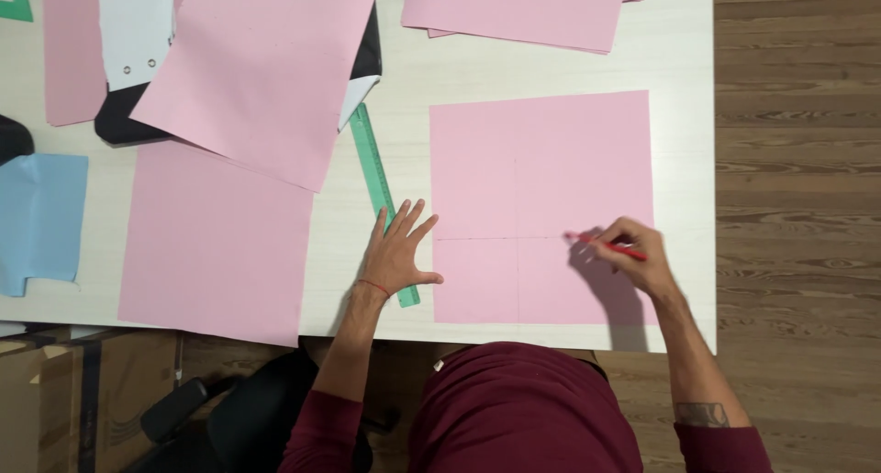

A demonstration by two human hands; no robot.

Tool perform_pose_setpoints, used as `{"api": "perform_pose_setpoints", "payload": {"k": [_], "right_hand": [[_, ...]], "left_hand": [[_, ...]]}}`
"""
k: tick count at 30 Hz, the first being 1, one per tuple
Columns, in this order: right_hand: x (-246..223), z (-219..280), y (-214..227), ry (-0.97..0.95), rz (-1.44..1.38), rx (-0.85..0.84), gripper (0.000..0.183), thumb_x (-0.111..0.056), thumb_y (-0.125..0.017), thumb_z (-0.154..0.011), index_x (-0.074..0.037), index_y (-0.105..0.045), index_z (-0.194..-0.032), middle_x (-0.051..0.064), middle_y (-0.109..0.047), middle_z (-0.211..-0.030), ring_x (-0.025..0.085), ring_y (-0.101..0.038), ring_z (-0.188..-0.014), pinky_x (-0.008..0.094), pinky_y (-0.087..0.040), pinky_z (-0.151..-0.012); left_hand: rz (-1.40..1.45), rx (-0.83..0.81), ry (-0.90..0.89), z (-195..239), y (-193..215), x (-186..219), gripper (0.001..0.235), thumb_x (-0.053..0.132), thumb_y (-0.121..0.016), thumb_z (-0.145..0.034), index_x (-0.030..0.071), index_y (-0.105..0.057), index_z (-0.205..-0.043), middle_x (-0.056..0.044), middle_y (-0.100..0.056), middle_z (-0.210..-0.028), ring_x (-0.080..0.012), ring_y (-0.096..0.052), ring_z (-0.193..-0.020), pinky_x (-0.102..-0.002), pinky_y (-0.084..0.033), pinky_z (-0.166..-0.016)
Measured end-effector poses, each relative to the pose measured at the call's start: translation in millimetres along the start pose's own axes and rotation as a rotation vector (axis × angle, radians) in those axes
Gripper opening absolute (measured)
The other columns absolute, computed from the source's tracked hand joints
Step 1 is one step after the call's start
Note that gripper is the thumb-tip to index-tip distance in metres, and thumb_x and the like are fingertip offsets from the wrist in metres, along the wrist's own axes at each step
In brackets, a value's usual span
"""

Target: Using a ruler and pencil to mark straight lines on pink leather sheets for later processing.

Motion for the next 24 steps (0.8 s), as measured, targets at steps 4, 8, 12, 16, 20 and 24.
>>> {"api": "perform_pose_setpoints", "payload": {"k": [4, 8, 12, 16, 20, 24], "right_hand": [[44, 7, 50, -0.037, 0.046, 0.014, 0.020, -0.007, -0.086, -0.085, 0.005, -0.070, -0.083, 0.021, -0.071, -0.070, 0.022, -0.067, -0.062, 0.028, -0.053, -0.041], [35, 23, 86, -0.035, 0.059, 0.078, 0.016, -0.004, -0.085, -0.085, 0.005, -0.071, -0.085, 0.022, -0.072, -0.073, 0.022, -0.067, -0.065, 0.029, -0.054, -0.044], [46, 33, 114, -0.043, 0.046, 0.115, 0.015, 0.002, -0.085, -0.082, 0.007, -0.071, -0.083, 0.024, -0.073, -0.078, 0.024, -0.070, -0.065, 0.031, -0.055, -0.043], [41, 41, 131, -0.054, 0.025, 0.157, 0.016, 0.003, -0.084, -0.084, 0.009, -0.069, -0.086, 0.026, -0.072, -0.079, 0.026, -0.069, -0.063, 0.033, -0.056, -0.042], [-12, 63, 119, -0.035, -0.082, 0.323, 0.013, -0.005, -0.079, -0.093, -0.004, -0.066, -0.097, 0.012, -0.072, -0.090, 0.015, -0.065, -0.067, 0.025, -0.056, -0.057], [12, 66, 95, -0.071, -0.551, 0.366, 0.013, -0.001, -0.066, -0.103, -0.010, -0.061, -0.095, 0.002, -0.062, -0.079, 0.014, -0.070, -0.081, 0.031, -0.067, -0.092]], "left_hand": [[0.036, -0.042, 0.037, -3, -6, 3, 0.125, 0.083, -0.080, -0.062, 0.030, -0.033, -0.165, -0.004, -0.020, -0.177, -0.0266, -0.018, -0.162, -0.054, -0.014, -0.133], [0.094, 0.071, 0.108, -7, -16, 21, 0.117, 0.082, -0.078, -0.065, 0.020, -0.045, -0.159, -0.009, -0.035, -0.166, -0.0275, -0.036, -0.151, -0.048, -0.029, -0.126], [0.152, 0.312, 0.212, -13, -41, 37, 0.114, 0.070, -0.085, -0.067, 0.009, -0.048, -0.157, -0.012, -0.047, -0.145, -0.0321, -0.052, -0.130, -0.045, -0.046, -0.109], [0.349, 0.313, 0.289, -16, -41, 47, 0.119, 0.051, -0.095, -0.065, 0.006, -0.041, -0.161, -0.015, -0.050, -0.136, -0.0357, -0.054, -0.124, -0.046, -0.049, -0.107], [0.550, 0.240, 0.477, -17, -12, 63, 0.106, 0.022, -0.100, -0.064, 0.009, -0.046, -0.155, -0.009, -0.064, -0.128, -0.0258, -0.063, -0.116, -0.039, -0.053, -0.103], [0.672, 0.133, 0.557, -11, -1, 63, 0.081, 0.014, -0.093, -0.072, 0.018, -0.057, -0.145, 0.000, -0.073, -0.106, -0.0168, -0.070, -0.092, -0.033, -0.058, -0.084]]}}
Point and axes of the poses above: each hand's wrist, its own z-axis away from the middle knuckle, its own y-axis out of the back of the hand, x = y × z, the point moved 3 cm from there along -z, towards the middle knuckle
